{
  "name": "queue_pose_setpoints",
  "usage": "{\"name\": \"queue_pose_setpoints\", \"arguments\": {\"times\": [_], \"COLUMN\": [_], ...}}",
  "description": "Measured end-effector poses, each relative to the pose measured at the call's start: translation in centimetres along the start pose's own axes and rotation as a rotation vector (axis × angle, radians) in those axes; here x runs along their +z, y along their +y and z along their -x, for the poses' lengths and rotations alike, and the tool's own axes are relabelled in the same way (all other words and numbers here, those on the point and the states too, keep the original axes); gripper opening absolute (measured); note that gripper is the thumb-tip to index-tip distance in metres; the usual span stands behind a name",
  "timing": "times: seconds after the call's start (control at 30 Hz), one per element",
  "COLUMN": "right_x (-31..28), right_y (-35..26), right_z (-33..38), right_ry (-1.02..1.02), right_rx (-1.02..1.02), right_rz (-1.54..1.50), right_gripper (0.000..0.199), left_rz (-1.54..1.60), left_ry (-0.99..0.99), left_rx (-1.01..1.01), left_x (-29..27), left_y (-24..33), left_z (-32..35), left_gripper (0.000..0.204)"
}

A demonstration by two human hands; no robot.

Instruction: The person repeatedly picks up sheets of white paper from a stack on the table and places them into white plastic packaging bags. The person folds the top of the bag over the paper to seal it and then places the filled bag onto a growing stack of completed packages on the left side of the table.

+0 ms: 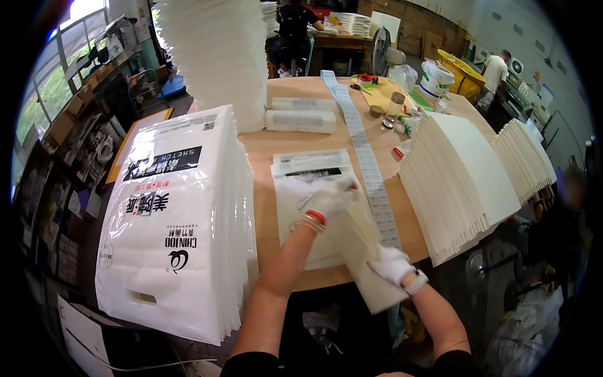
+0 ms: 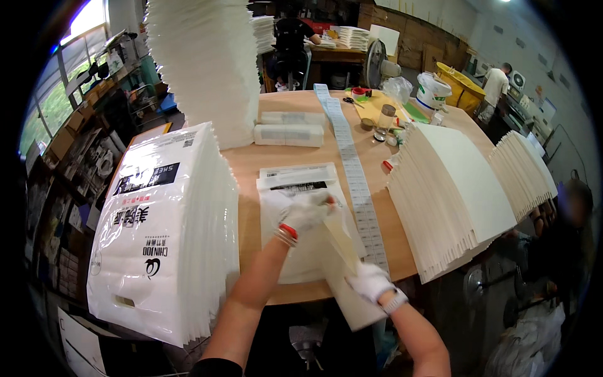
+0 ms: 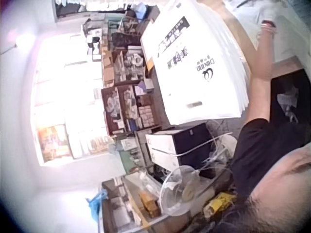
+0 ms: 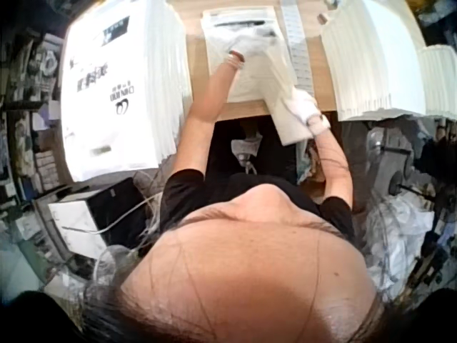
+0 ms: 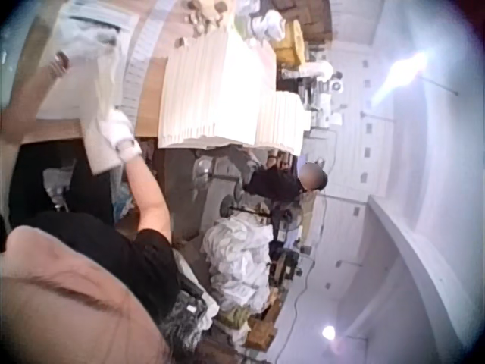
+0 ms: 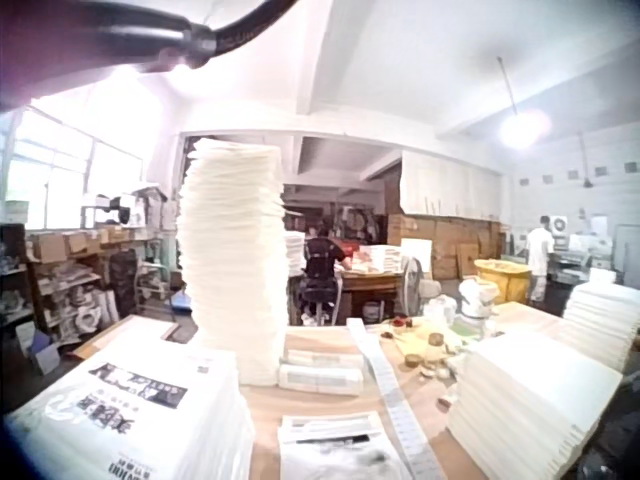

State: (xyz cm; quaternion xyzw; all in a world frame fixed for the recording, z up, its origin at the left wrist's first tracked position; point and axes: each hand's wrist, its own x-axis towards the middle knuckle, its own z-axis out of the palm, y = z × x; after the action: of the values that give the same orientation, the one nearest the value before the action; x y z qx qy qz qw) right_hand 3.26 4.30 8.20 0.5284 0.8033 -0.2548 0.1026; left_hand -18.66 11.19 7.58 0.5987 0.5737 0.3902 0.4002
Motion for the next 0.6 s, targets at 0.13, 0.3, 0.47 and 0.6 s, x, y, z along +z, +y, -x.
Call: {"name": "queue_pose_setpoints", "arguments": {"times": [0.13, 0.3, 0.47, 0.6], "right_x": [1.1, 8.9, 8.3, 7.2], "right_y": [1.1, 4.5, 5.8, 5.2], "right_z": [-4.4, -6.4, -6.3, -2.1], "right_ry": [0.257, 0.833, 0.603, 0.354], "right_rx": [-0.069, 0.209, 0.186, 0.132], "right_rz": [-0.177, -0.236, -0.144, -0.059], "right_gripper": [0.05, 0.04, 0.022, 0.043], "left_rz": [-0.071, -0.307, -0.824, -0.16], "left_ry": [-0.045, 0.15, 0.464, 0.649], "left_rx": [0.074, 0.206, 0.654, 0.037], "left_x": [6.1, 9.7, 6.8, 4.6], "left_y": [4.3, -4.6, -11.6, -11.8], "left_z": [3.4, 9.5, 14.5, 19.2], "left_gripper": [0.023, 0.03, 0.03, 0.028]}}
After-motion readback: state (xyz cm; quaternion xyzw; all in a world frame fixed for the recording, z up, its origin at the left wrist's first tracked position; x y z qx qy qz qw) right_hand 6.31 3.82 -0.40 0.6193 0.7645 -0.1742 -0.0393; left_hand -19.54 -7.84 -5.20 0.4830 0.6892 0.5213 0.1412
